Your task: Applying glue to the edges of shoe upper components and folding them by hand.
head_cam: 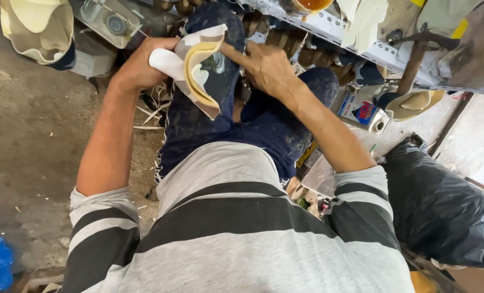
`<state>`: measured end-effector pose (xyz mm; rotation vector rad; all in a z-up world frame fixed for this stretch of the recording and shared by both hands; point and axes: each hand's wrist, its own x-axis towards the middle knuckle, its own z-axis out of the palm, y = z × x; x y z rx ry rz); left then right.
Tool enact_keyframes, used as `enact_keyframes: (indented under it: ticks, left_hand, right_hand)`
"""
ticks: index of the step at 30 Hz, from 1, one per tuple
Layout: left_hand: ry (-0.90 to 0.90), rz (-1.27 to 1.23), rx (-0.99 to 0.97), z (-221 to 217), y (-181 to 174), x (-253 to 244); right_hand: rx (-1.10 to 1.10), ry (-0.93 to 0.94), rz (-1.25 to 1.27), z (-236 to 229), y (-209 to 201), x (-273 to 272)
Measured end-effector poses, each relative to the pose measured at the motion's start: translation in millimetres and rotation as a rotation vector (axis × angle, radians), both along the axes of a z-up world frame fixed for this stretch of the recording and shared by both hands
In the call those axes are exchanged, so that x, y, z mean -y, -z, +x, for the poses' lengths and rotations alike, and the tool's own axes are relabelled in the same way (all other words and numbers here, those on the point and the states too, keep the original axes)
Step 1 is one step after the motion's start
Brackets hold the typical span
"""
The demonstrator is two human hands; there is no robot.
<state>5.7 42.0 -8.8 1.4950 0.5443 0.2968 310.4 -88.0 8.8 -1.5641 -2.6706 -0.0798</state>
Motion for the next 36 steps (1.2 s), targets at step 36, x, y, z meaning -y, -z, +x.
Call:
enact_keyframes:
  ticks: [36]
  left_hand:
    - [-0.493,0.019,0.41,-8.8,38.1,62.3]
  right_hand:
    - [0.111,0.615,-0.314,95.3,-102.6,-28.5]
